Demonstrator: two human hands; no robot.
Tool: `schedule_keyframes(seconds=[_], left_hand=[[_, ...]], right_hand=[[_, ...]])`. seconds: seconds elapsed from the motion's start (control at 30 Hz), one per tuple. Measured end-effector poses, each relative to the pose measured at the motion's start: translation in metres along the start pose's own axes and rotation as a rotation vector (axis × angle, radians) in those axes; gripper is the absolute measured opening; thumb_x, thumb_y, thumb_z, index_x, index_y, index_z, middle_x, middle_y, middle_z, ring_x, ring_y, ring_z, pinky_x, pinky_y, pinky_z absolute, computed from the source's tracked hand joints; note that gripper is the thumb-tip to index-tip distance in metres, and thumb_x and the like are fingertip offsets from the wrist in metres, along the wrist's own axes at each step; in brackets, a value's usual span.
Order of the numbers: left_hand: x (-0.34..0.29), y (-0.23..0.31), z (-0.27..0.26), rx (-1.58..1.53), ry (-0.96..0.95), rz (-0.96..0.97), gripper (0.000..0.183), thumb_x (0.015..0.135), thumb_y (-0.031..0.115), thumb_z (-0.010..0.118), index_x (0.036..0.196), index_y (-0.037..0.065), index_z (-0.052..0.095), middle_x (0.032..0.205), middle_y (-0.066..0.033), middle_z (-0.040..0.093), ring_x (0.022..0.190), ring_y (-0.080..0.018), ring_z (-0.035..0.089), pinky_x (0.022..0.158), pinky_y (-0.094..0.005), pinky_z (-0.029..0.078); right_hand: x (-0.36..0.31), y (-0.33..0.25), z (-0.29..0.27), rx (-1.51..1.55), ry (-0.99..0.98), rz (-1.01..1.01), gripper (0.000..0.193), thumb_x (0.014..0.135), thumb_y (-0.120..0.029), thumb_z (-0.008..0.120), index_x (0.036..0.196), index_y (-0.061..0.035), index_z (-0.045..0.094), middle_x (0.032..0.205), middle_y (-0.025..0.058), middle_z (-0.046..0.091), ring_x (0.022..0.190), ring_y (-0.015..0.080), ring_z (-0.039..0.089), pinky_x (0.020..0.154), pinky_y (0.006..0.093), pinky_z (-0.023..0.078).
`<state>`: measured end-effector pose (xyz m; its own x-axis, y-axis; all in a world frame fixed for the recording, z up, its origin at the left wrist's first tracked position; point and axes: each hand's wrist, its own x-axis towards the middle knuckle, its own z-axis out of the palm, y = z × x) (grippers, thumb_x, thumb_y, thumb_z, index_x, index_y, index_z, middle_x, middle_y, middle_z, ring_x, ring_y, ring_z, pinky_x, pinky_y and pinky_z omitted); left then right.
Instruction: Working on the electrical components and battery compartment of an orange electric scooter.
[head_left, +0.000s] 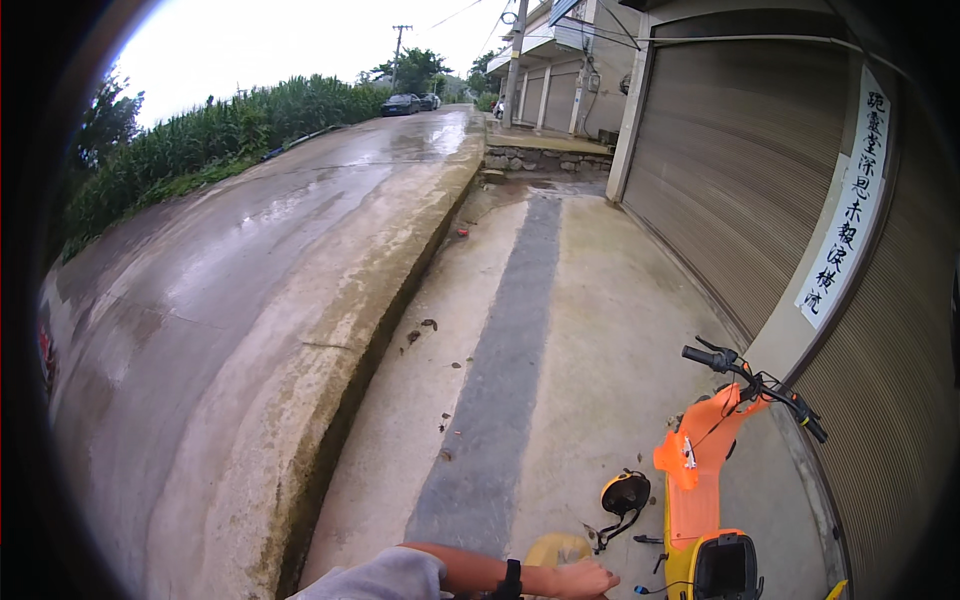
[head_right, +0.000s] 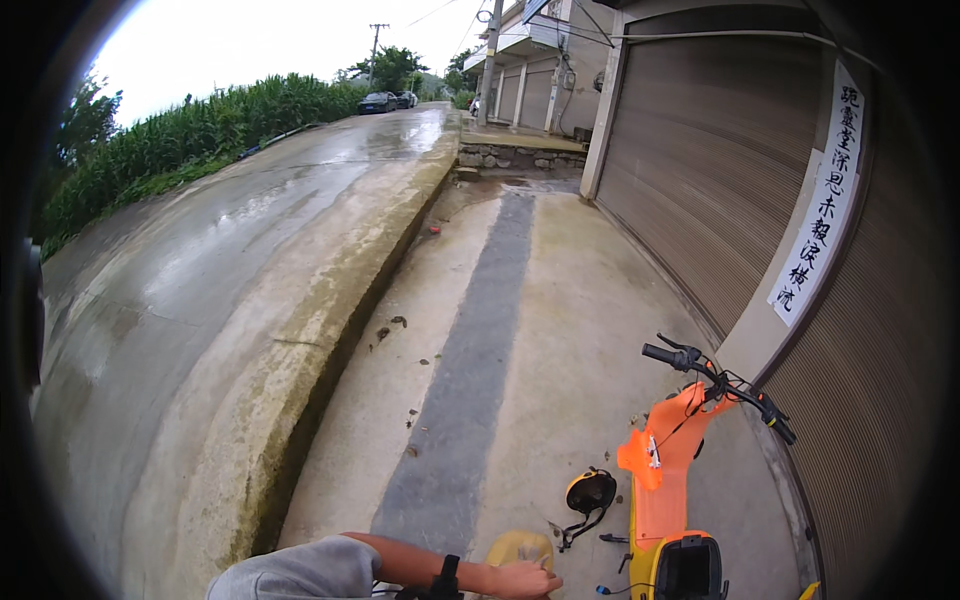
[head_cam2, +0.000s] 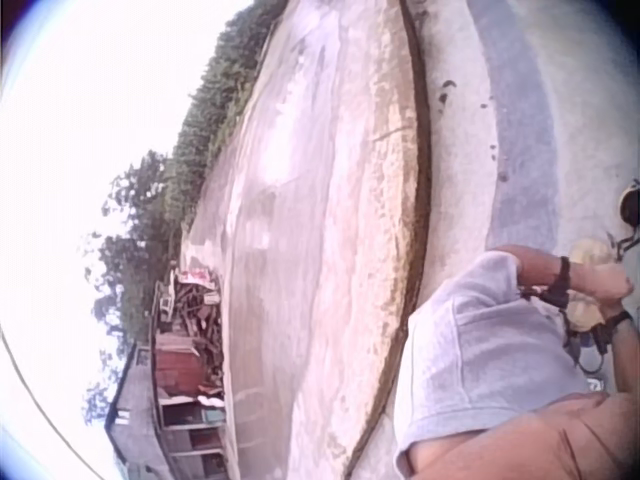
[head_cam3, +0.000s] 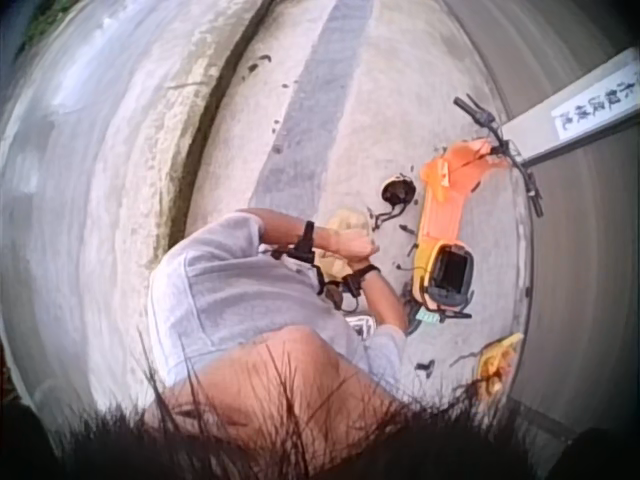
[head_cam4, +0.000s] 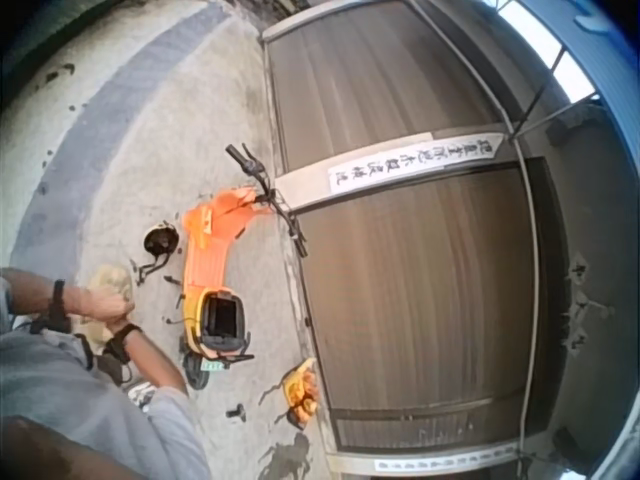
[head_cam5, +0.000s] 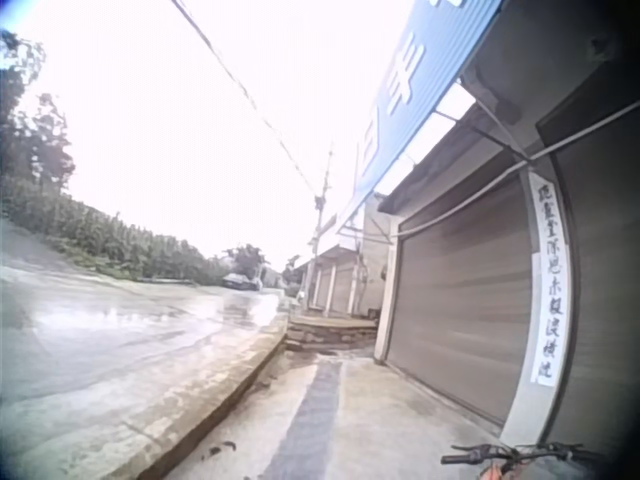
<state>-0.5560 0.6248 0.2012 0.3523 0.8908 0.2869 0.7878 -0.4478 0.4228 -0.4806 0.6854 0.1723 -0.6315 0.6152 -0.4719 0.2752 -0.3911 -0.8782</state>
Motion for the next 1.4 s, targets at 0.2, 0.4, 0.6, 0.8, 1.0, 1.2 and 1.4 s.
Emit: schedule_keyframes(seconds=[0.2,0.4,0.6,0.8,1.0,1.2,1.4], left_hand=[[-0.020,0.009,0.004,-0.190,0.123,0.266,0.019,0.084,0.021,0.058,0.093,0.004,0.061,0.072,-0.0144,0.062,0.064,-0.0324,0.066,0.056,-0.0462,0.050],[-0.049,0.023,-0.005,-0.057,-0.097,-0.131,0.024,0.087,0.022,0.059,0.106,0.008,0.064,0.075,-0.0133,0.065,0.063,-0.0312,0.066,0.055,-0.0457,0.051],[-0.029,0.026,-0.011,-0.821,-0.222,-0.151,0.038,0.090,0.003,0.048,0.126,0.007,0.034,0.067,-0.0122,0.063,0.068,-0.0365,0.066,0.060,-0.0429,0.049],[-0.048,0.005,0.032,-0.821,-0.429,-0.153,0.032,0.087,0.007,0.055,0.118,0.006,0.052,0.077,-0.0219,0.065,0.076,-0.0448,0.065,0.070,-0.0519,0.050],[-0.105,-0.034,0.050,-0.621,-0.468,-0.605,0.026,0.090,0.016,0.056,0.113,0.005,0.062,0.084,-0.0238,0.069,0.081,-0.0431,0.068,0.075,-0.0501,0.054],[-0.177,-0.056,0.095,-0.517,-0.349,-1.168,0.024,0.090,0.019,0.058,0.105,0.004,0.068,0.080,-0.0200,0.071,0.077,-0.0356,0.071,0.072,-0.0429,0.057],[-0.250,-0.043,0.163,-0.710,-0.378,-1.536,0.024,0.089,0.023,0.064,0.101,0.004,0.069,0.077,-0.0171,0.071,0.074,-0.0307,0.072,0.069,-0.0391,0.057]], right_hand=[[-0.002,0.008,-0.004,-0.118,0.001,-0.015,0.032,0.091,-0.037,0.054,0.099,-0.0075,0.063,0.096,0.0142,0.063,0.091,0.0292,0.060,0.081,0.0398,0.047],[-0.002,0.017,-0.008,-0.274,-0.011,-0.045,0.032,0.090,-0.037,0.055,0.097,-0.0076,0.066,0.094,0.0149,0.066,0.088,0.0297,0.063,0.080,0.0396,0.049],[-0.007,0.068,-0.022,-0.643,-0.121,-0.172,0.032,0.089,-0.036,0.056,0.095,-0.0076,0.068,0.092,0.0156,0.068,0.086,0.0303,0.066,0.078,0.0395,0.052],[-0.015,0.155,-0.048,-1.021,-0.288,-0.357,0.032,0.088,-0.036,0.057,0.093,-0.0077,0.070,0.089,0.0163,0.070,0.084,0.0308,0.069,0.076,0.0393,0.054],[-0.007,0.194,-0.110,-0.491,0.114,0.387,0.036,0.090,-0.035,0.058,0.093,-0.0017,0.072,0.082,0.0135,0.071,0.075,0.0254,0.069,0.069,0.0371,0.054],[0.086,0.299,-0.158,-0.421,0.290,0.599,0.050,0.083,-0.048,0.059,0.101,-0.0040,0.072,0.100,0.0252,0.071,0.100,0.0372,0.068,0.090,0.0434,0.053],[0.171,0.391,-0.145,-0.624,0.519,0.627,0.055,0.080,-0.050,0.062,0.100,0.0004,0.071,0.103,0.0292,0.069,0.105,0.0416,0.066,0.090,0.0468,0.051]])
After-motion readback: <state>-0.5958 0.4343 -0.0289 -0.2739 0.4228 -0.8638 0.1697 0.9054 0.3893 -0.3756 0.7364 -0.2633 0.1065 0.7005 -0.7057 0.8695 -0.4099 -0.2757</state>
